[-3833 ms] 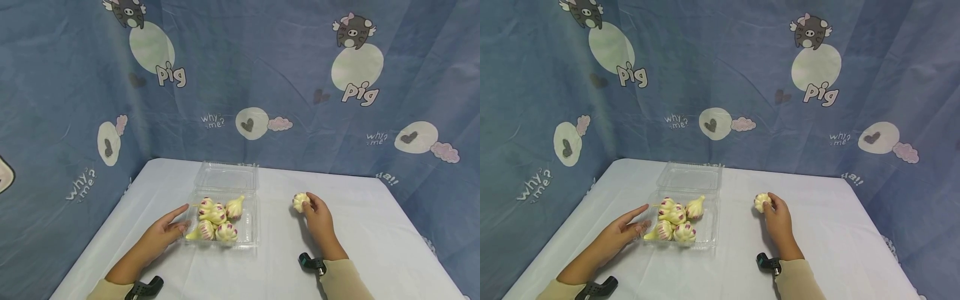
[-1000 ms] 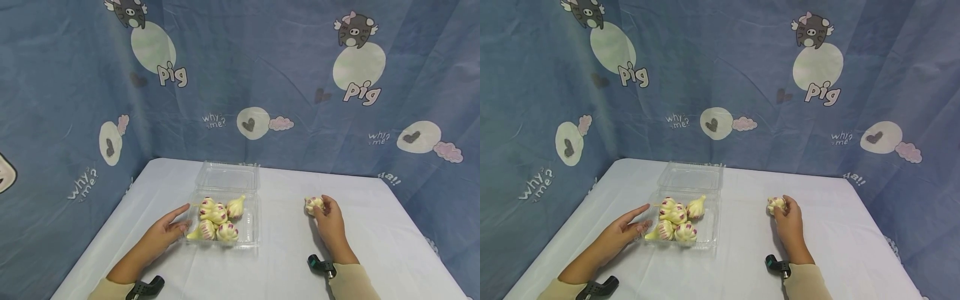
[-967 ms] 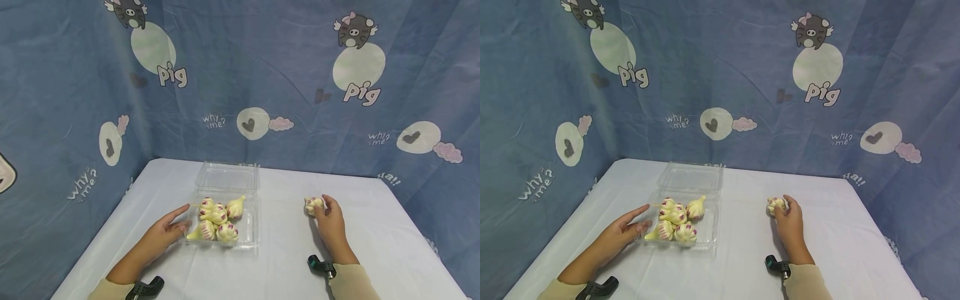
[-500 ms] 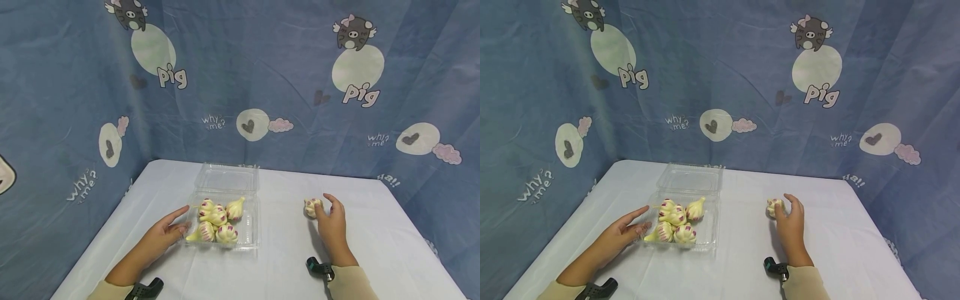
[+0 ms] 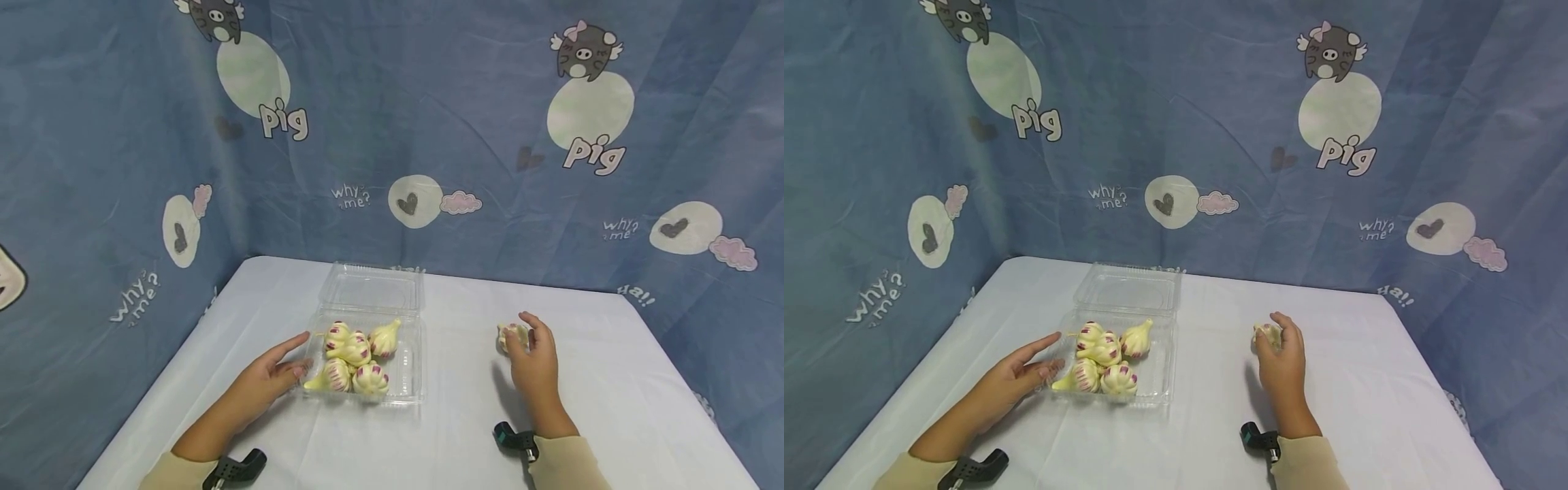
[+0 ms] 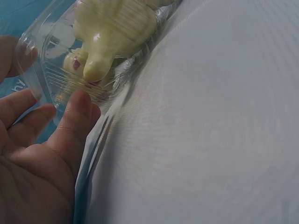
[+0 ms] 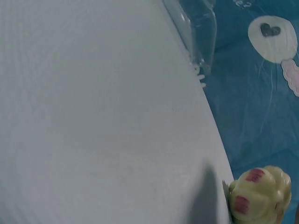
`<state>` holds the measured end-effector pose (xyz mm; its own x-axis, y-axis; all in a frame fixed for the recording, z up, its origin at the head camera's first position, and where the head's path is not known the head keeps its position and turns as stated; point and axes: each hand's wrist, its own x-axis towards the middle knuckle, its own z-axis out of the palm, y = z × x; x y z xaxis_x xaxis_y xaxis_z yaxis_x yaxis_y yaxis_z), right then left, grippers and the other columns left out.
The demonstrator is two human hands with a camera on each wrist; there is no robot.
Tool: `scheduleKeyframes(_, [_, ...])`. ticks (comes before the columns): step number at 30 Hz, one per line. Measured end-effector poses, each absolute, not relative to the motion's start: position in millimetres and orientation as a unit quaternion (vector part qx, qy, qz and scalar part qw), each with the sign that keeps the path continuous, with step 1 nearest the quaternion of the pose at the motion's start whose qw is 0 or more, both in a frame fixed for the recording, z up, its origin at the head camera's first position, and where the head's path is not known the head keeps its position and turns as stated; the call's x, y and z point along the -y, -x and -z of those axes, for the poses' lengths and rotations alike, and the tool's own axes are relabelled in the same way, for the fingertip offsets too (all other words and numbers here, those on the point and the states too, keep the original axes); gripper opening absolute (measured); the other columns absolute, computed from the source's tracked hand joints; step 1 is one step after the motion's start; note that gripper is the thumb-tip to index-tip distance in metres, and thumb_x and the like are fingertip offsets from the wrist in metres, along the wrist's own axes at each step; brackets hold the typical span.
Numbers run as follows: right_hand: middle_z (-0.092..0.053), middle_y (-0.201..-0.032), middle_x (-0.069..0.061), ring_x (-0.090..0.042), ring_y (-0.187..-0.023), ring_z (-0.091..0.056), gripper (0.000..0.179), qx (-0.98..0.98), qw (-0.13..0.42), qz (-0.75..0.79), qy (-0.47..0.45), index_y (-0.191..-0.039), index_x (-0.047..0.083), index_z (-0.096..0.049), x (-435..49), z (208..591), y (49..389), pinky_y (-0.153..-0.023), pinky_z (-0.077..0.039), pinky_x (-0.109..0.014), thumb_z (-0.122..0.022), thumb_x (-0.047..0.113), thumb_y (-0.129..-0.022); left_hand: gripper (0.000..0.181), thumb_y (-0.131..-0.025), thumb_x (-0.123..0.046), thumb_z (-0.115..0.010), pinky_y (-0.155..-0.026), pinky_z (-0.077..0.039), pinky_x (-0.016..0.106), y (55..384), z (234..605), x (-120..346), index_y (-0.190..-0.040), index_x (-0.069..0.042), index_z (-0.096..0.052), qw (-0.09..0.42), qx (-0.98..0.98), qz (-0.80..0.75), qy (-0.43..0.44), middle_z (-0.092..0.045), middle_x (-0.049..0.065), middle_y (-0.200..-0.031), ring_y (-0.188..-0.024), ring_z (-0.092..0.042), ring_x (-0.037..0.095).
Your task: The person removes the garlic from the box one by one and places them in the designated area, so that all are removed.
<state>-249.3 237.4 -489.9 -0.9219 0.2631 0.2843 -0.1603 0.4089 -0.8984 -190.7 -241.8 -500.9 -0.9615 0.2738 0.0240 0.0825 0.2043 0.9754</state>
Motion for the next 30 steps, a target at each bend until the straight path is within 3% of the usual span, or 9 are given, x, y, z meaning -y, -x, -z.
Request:
scheduleKeyframes(5, [-0.034,-0.166,-0.015,-0.035,-0.156,-0.031,0.048,0.802,0.159,-0.575,0.033,-0.150,0.006,-0.049,-230.3,486.8,245.2,-0.124,-0.031,-0.045,-0.062,0.017,-0.106,0.072,-0.105,-0.022,-0.067,-0.101,-0.049,0.021,189.5,497.9,242.3,-0.165,-0.011,-0.030,0.076,-0.770,-0.623,-0.116,-0.019,0.026,-0.171,-0.146,-0.042,0.047])
scheduleKeyframes(8, [-0.039,-0.163,-0.012,-0.033,-0.156,-0.033,0.047,0.799,0.150,-0.581,0.021,-0.149,0.006,-0.048,-226.0,485.6,244.0,-0.123,-0.032,-0.040,-0.061,0.020,-0.107,0.071,-0.105,-0.022,-0.067,-0.101,-0.049,0.021,187.7,496.7,242.6,-0.165,-0.012,-0.031,0.078,-0.772,-0.622,-0.109,-0.020,0.025,-0.171,-0.146,-0.043,0.046])
scheduleKeyframes(14, [-0.054,-0.151,-0.011,-0.030,-0.148,-0.045,0.044,0.799,0.154,-0.581,-0.016,-0.146,0.004,-0.049,-217.8,484.3,244.1,-0.118,-0.039,-0.029,-0.062,0.012,-0.105,0.072,-0.105,-0.024,-0.066,-0.101,-0.049,0.022,184.9,499.1,241.7,-0.166,-0.013,-0.030,0.079,-0.773,-0.620,-0.106,-0.022,0.026,-0.170,-0.147,-0.042,0.046])
scheduleKeyframes(24, [-0.054,-0.149,-0.019,-0.034,-0.143,-0.052,0.044,0.795,0.119,-0.593,-0.045,-0.144,0.000,-0.051,-202.9,483.8,242.4,-0.103,-0.044,-0.008,-0.064,0.003,-0.102,0.071,-0.105,-0.024,-0.066,-0.099,-0.050,0.019,189.9,504.3,243.3,-0.166,-0.014,-0.030,0.074,-0.775,-0.617,-0.114,-0.025,0.025,-0.169,-0.145,-0.044,0.045])
scheduleKeyframes(30, [-0.056,-0.147,-0.019,-0.033,-0.140,-0.056,0.043,0.784,0.105,-0.609,-0.058,-0.142,-0.003,-0.052,-196.7,484.2,238.9,-0.101,-0.045,-0.009,-0.065,0.001,-0.101,0.072,-0.104,-0.023,-0.067,-0.099,-0.050,0.019,190.6,501.6,242.8,-0.165,-0.013,-0.031,0.074,-0.773,-0.620,-0.114,-0.027,0.027,-0.168,-0.145,-0.045,0.046])
